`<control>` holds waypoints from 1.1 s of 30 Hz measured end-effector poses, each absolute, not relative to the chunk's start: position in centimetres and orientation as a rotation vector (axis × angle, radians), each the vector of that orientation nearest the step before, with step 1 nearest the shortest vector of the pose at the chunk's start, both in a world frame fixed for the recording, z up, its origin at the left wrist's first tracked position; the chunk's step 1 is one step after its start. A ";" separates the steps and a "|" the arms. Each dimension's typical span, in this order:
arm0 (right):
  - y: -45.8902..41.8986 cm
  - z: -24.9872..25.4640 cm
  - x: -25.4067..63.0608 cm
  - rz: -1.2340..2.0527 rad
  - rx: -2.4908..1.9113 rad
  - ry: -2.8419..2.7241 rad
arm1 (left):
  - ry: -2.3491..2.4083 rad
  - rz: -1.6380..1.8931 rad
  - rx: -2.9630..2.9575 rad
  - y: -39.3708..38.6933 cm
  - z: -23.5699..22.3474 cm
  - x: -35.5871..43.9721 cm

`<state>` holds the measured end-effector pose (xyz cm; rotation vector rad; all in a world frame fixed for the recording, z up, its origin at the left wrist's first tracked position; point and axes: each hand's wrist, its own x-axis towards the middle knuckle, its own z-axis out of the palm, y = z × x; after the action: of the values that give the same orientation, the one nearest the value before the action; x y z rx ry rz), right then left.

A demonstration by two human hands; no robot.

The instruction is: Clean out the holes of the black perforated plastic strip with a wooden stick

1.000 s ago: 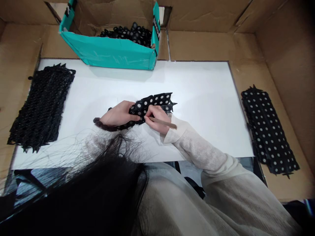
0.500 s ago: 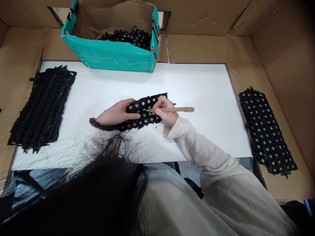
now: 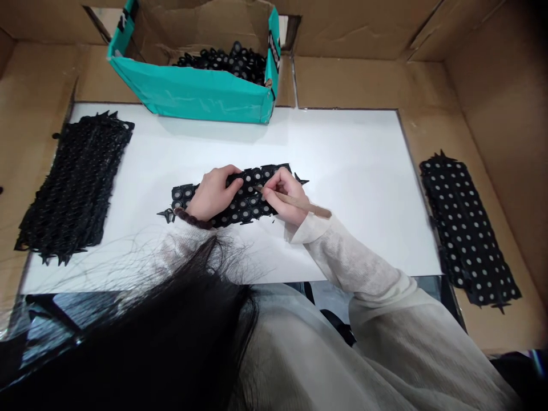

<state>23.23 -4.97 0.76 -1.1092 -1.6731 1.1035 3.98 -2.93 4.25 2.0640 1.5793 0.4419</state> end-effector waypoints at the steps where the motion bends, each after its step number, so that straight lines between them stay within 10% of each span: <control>1: -5.0 0.8 23.2 1.087 -1.110 -1.665 | 1.582 0.462 2.061 -2.9 4.2 4.1; 33: -4.4 0.2 21.7 1.033 -1.232 -1.527 | 1.505 0.802 1.809 -2.8 2.6 5.0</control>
<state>21.67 -4.45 0.21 -1.2320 -1.5271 1.0331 4.97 -2.76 2.62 1.8086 1.5050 0.8025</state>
